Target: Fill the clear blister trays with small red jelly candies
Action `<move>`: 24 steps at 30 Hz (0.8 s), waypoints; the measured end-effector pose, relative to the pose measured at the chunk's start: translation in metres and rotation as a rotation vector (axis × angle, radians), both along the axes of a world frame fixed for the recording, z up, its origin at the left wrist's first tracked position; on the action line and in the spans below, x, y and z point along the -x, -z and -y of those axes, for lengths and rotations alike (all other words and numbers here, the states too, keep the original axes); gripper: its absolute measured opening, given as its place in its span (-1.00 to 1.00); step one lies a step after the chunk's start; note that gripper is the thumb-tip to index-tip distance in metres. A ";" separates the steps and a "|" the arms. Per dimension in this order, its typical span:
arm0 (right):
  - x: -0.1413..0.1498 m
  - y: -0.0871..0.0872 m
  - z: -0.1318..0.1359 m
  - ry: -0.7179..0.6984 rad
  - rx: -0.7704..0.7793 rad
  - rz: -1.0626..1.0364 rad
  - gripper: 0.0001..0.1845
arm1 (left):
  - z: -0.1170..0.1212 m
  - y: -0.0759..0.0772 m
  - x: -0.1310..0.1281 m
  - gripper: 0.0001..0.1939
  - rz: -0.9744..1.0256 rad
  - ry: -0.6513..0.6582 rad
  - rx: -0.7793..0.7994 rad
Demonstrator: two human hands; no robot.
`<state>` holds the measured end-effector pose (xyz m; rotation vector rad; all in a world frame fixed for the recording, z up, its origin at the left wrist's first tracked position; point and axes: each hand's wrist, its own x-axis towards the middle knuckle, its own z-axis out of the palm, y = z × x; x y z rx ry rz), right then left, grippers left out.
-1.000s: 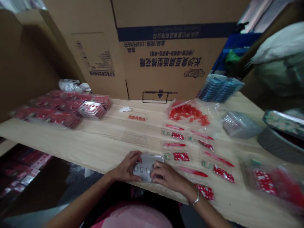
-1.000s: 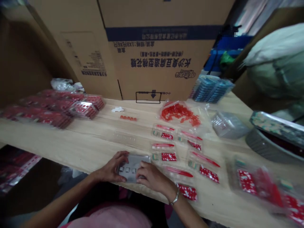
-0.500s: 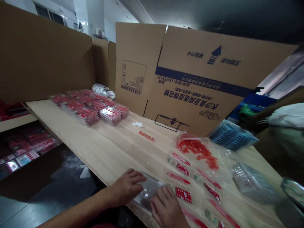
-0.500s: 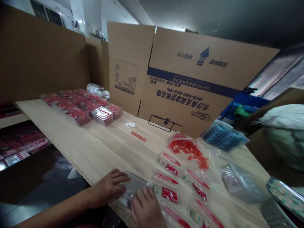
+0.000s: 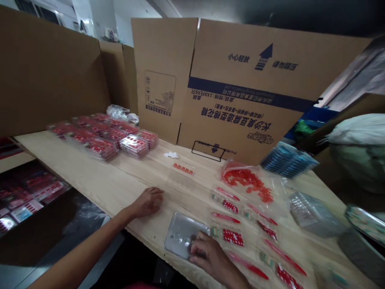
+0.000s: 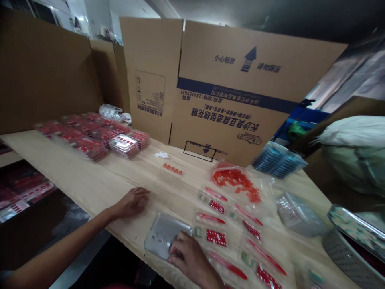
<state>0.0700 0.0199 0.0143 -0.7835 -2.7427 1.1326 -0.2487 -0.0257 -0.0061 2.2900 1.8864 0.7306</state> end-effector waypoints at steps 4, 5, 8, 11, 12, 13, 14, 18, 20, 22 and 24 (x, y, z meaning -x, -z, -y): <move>-0.001 0.003 -0.003 -0.007 0.000 -0.013 -0.91 | 0.008 -0.008 -0.026 -0.64 0.032 0.070 0.007; -0.001 0.004 -0.004 -0.009 0.002 -0.021 -0.91 | 0.011 -0.009 -0.038 -0.60 0.041 0.130 0.021; -0.002 0.004 -0.005 -0.024 0.005 -0.054 -0.94 | 0.017 -0.005 -0.076 -0.51 0.075 0.310 0.096; -0.004 0.001 -0.004 -0.059 -0.021 -0.069 -0.94 | 0.016 0.003 -0.099 -0.62 0.157 0.331 0.147; -0.005 -0.001 -0.003 -0.073 -0.036 -0.065 -0.94 | 0.015 0.005 -0.101 -0.64 0.188 0.326 0.154; -0.005 -0.002 -0.004 -0.087 -0.053 -0.057 -0.93 | 0.014 0.006 -0.101 -0.64 0.215 0.324 0.157; -0.006 -0.004 -0.004 -0.099 -0.070 -0.047 -0.92 | 0.013 0.006 -0.100 -0.63 0.234 0.326 0.160; -0.006 -0.005 -0.012 -0.147 -0.076 -0.004 -0.91 | 0.011 0.001 -0.096 -0.51 0.221 0.350 0.184; -0.005 -0.003 -0.017 -0.157 -0.055 0.007 -0.91 | 0.010 -0.003 -0.097 -0.49 0.174 0.346 0.210; -0.005 0.000 -0.019 -0.156 -0.041 0.005 -0.91 | 0.008 -0.005 -0.099 -0.52 0.131 0.331 0.232; -0.006 0.001 -0.019 -0.149 -0.035 -0.008 -0.88 | 0.006 -0.006 -0.100 -0.52 0.108 0.320 0.248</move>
